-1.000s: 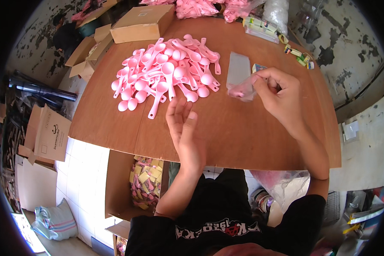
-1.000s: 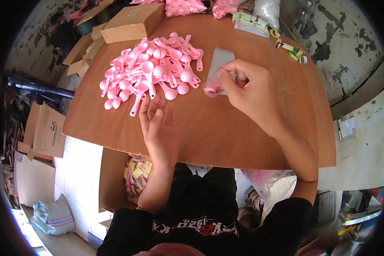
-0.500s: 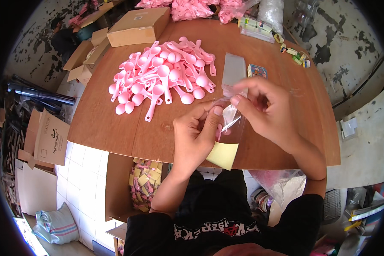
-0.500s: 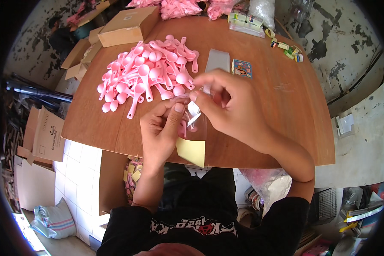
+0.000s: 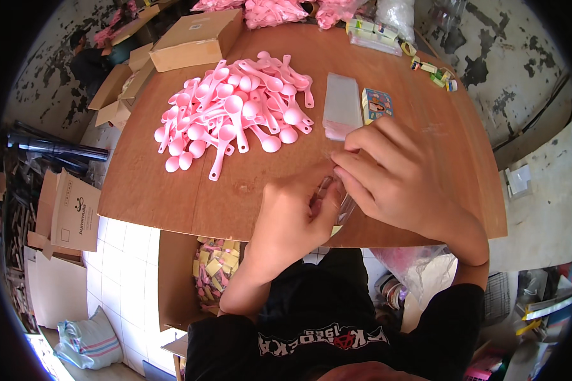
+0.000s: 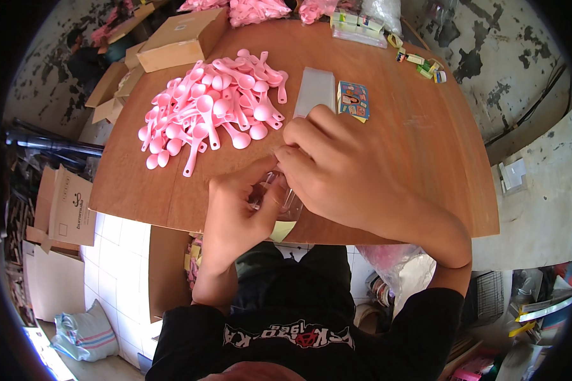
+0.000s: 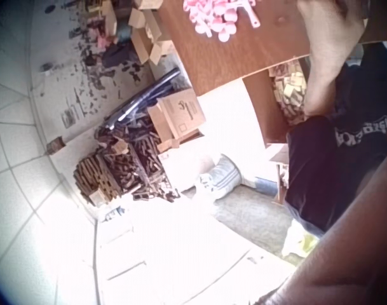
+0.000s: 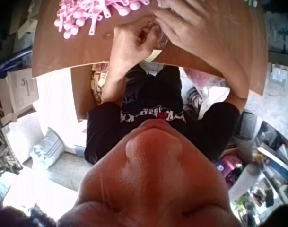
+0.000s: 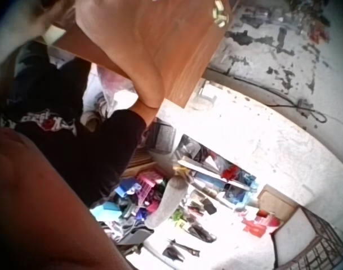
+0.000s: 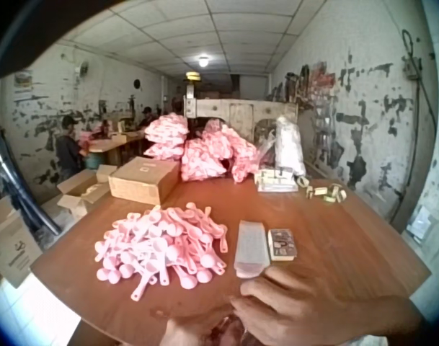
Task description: The person repeatedly picks pink plastic spoons from a pile on a table, places each spoon into a small clear plastic bag, and seals the bag. The person also handles small yellow paper slips and stacks the completed packages on the table.
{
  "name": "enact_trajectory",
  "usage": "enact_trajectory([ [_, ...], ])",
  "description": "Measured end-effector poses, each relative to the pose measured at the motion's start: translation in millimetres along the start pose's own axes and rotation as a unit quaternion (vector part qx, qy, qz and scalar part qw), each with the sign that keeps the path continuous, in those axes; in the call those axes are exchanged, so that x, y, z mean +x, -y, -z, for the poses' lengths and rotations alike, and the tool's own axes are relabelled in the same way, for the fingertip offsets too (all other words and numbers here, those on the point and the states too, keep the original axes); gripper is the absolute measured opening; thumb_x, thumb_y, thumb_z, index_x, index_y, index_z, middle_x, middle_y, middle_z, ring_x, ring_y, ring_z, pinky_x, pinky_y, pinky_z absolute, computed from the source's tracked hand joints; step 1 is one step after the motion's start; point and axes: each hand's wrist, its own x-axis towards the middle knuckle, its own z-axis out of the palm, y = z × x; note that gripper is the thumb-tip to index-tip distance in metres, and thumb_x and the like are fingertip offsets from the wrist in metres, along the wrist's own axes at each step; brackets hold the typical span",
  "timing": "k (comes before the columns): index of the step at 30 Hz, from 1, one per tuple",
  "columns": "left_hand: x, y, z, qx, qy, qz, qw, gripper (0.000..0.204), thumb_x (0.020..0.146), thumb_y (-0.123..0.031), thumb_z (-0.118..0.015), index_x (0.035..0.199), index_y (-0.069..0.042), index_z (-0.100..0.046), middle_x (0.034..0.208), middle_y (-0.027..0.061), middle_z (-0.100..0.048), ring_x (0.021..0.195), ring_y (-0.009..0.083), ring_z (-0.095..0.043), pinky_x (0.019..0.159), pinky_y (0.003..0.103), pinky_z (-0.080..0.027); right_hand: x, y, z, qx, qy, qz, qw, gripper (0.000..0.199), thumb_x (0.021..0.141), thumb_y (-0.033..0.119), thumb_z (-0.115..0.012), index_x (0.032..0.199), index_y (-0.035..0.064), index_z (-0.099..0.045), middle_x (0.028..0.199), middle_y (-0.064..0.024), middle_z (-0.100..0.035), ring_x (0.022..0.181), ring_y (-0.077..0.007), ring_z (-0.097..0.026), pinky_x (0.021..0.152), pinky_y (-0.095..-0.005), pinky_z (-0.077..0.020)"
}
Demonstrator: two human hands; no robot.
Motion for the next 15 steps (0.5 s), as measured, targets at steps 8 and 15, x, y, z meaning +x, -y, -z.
enact_trajectory([
  [8,1.0,10.3,-1.7,-0.006,0.043,-0.072,0.996,0.021,0.085,0.002,-0.061,0.104,0.002,-0.067,0.064,0.0183,-0.061,0.051,0.0277,-0.062,0.052,0.036,-0.048,-7.8,-15.0,-3.8,0.146,-0.023,-0.071,0.986,0.008,0.07,-0.003,-0.068,0.076,0.0018,-0.066,0.08,-0.0055,-0.057,0.069,-0.0196,-0.056,0.06,-0.0316,-0.0464],
  [15,-6.8,13.9,-2.2,-0.235,-0.059,0.032,0.97,0.026,0.098,-0.003,-0.055,0.121,0.006,-0.062,0.089,0.0095,-0.073,0.069,0.0085,-0.066,0.062,0.024,-0.057,-36.8,-64.6,-7.2,0.65,-0.095,-0.418,0.627,0.014,0.088,0.017,-0.062,0.081,0.0054,-0.064,0.078,0.0001,-0.059,0.067,-0.0077,-0.051,0.061,-0.0247,-0.0416],
])
